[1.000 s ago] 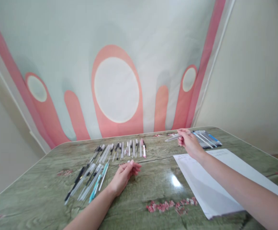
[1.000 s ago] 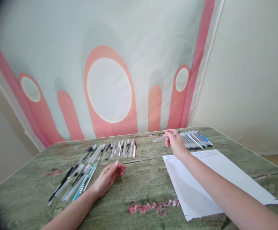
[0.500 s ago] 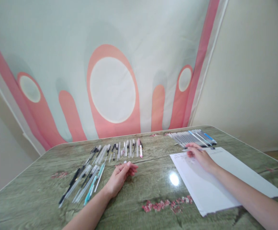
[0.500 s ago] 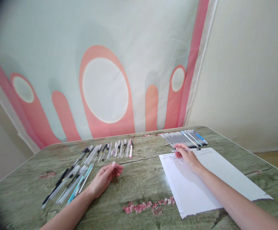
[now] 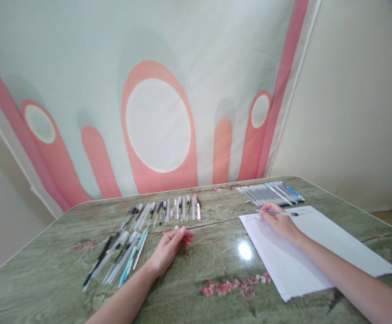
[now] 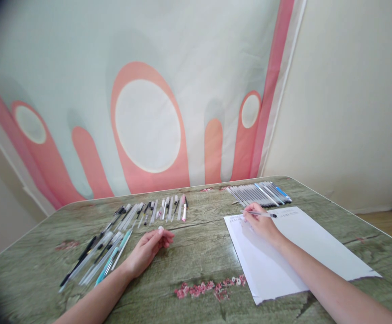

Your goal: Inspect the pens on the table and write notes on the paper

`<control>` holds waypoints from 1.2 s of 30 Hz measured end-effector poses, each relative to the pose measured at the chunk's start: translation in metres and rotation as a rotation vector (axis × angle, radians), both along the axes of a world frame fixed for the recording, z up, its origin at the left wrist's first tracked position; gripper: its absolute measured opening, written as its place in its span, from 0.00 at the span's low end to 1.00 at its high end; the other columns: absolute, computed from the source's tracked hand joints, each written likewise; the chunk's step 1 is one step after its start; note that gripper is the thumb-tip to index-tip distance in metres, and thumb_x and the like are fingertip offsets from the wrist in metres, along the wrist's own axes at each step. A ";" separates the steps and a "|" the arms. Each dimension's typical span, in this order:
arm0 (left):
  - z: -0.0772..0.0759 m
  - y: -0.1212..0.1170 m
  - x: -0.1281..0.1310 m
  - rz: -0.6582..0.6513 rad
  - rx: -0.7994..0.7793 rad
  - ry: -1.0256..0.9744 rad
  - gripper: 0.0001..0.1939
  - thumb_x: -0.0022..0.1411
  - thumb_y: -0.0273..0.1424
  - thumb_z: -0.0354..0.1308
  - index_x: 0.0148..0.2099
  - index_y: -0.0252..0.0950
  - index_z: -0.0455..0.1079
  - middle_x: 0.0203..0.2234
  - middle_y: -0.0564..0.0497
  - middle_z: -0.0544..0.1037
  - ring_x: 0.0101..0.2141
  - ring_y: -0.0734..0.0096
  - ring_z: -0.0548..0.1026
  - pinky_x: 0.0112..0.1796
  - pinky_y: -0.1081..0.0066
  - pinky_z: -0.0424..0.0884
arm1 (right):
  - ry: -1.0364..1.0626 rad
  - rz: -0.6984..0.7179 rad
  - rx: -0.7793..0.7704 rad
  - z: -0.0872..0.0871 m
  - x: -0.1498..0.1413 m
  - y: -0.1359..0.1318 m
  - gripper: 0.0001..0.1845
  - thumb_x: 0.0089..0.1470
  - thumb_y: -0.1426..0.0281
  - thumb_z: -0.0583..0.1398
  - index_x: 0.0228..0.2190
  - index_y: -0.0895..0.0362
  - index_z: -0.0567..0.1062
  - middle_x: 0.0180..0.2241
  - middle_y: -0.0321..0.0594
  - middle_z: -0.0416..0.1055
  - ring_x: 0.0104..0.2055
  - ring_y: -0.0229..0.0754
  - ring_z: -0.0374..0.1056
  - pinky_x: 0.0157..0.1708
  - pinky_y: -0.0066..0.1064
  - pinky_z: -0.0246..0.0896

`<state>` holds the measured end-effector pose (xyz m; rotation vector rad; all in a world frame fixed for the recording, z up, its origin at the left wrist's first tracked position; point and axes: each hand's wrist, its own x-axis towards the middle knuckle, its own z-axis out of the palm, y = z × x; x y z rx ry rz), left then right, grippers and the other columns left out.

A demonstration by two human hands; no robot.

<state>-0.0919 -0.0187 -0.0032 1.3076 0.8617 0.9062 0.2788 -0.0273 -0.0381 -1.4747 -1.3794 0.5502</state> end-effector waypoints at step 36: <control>0.002 0.000 -0.001 -0.035 0.055 0.102 0.18 0.56 0.40 0.50 0.36 0.32 0.73 0.27 0.48 0.73 0.28 0.73 0.67 0.34 0.74 0.62 | -0.043 0.003 -0.019 -0.002 0.001 0.003 0.13 0.45 0.60 0.55 0.30 0.57 0.67 0.26 0.37 0.67 0.27 0.39 0.63 0.27 0.29 0.56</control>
